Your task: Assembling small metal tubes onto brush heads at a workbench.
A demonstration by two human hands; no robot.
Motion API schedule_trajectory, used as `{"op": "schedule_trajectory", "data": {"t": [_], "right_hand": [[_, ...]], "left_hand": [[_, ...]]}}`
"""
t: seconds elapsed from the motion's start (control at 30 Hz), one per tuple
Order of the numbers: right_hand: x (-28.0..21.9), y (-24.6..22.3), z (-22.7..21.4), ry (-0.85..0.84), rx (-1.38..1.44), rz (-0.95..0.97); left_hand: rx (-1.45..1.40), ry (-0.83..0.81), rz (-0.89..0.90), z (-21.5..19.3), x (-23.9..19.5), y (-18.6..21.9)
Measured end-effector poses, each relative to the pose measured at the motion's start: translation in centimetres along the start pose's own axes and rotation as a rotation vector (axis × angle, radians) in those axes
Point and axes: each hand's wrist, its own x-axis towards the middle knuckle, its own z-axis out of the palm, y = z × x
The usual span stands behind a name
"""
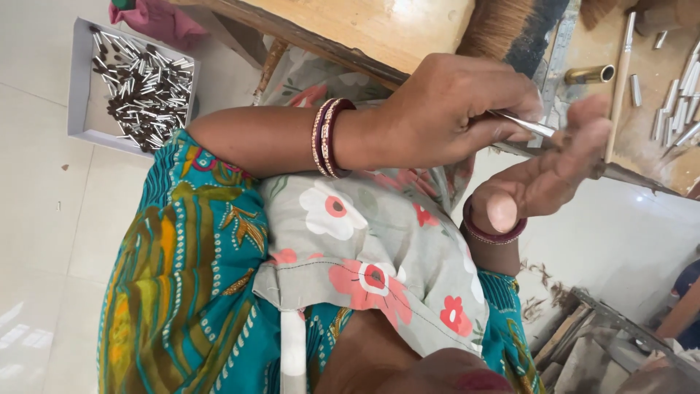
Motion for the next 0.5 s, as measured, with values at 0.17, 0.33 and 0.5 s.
{"op": "schedule_trajectory", "data": {"t": [0.17, 0.33, 0.5], "right_hand": [[0.3, 1.5, -0.3, -0.144, -0.337, -0.212], [0.9, 1.7, -0.1, -0.028, -0.205, -0.174], [3.3, 0.4, -1.0, -0.016, -0.104, -0.189]], "left_hand": [[-0.011, -0.011, 0.015, 0.2, 0.0, -0.1], [-0.008, -0.063, 0.001, -0.5, 1.0, 0.6], [0.065, -0.182, 0.024, -0.6, 1.0, 0.8]]}}
